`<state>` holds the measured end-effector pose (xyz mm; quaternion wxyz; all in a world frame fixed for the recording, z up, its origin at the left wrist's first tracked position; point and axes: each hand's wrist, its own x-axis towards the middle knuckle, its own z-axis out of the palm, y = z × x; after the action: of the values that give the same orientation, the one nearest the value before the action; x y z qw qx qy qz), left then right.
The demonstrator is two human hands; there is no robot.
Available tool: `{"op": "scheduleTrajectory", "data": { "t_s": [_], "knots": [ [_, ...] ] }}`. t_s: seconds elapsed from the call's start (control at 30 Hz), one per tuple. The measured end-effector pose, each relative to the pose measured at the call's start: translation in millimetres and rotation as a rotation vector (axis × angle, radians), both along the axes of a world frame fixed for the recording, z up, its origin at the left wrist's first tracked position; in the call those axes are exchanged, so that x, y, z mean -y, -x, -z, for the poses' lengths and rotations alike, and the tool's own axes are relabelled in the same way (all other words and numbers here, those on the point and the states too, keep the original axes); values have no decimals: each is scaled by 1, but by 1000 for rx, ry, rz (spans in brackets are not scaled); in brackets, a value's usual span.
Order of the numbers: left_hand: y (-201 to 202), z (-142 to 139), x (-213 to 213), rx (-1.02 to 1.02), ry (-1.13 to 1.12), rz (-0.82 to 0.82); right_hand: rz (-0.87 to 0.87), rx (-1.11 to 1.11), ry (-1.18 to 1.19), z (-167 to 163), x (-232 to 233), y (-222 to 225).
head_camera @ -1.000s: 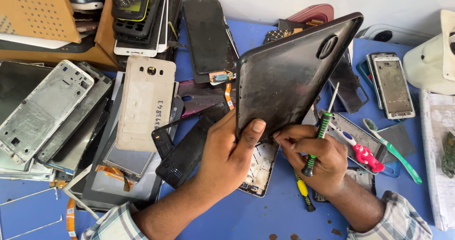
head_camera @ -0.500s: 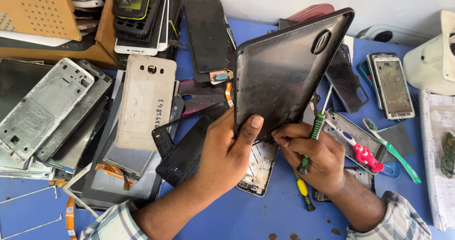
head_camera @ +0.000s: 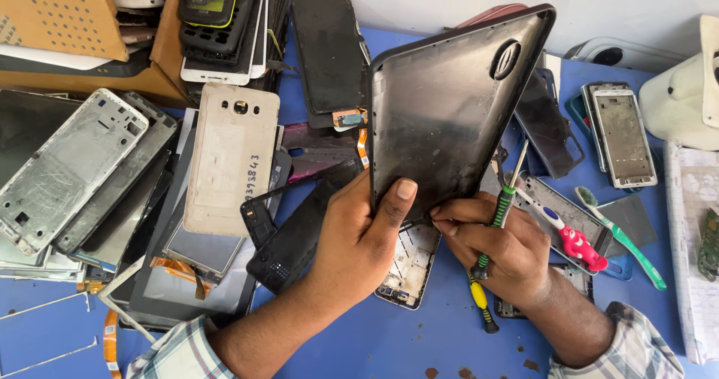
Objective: The person picks up a black tablet from a cluttered workbench and uses a green-handled screwdriver to pry along the seam between the back cover and the frame, working around the edges while holding the tablet in one hand. The bench is covered with disassembled phone housings, screwdrivers, and toothbrushes.
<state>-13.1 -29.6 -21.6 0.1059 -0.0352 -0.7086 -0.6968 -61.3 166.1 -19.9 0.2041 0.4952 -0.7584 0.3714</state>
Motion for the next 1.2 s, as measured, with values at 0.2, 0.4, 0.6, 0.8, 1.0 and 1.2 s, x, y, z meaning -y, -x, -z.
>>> {"op": "scheduleTrajectory", "data": {
  "t_s": [0.2,0.4,0.6,0.8,1.0,1.2],
  "knots": [
    [0,0,0,21,1,10,8,-27,-31,-1,-2,0],
    [0,0,0,9,18,8,39,2,-58,1,-4,-2],
    [1,-2,0,13,-14,35,-9,13,-28,1,-4,-1],
    [0,-2,0,13,-2,27,-10,25,-18,3,-5,-1],
    [0,-2,1,21,10,9,46,113,41,8,-16,-3],
    [-1,-3,1,-9,-49,16,138,204,190,15,-19,-10]
  ]
}}
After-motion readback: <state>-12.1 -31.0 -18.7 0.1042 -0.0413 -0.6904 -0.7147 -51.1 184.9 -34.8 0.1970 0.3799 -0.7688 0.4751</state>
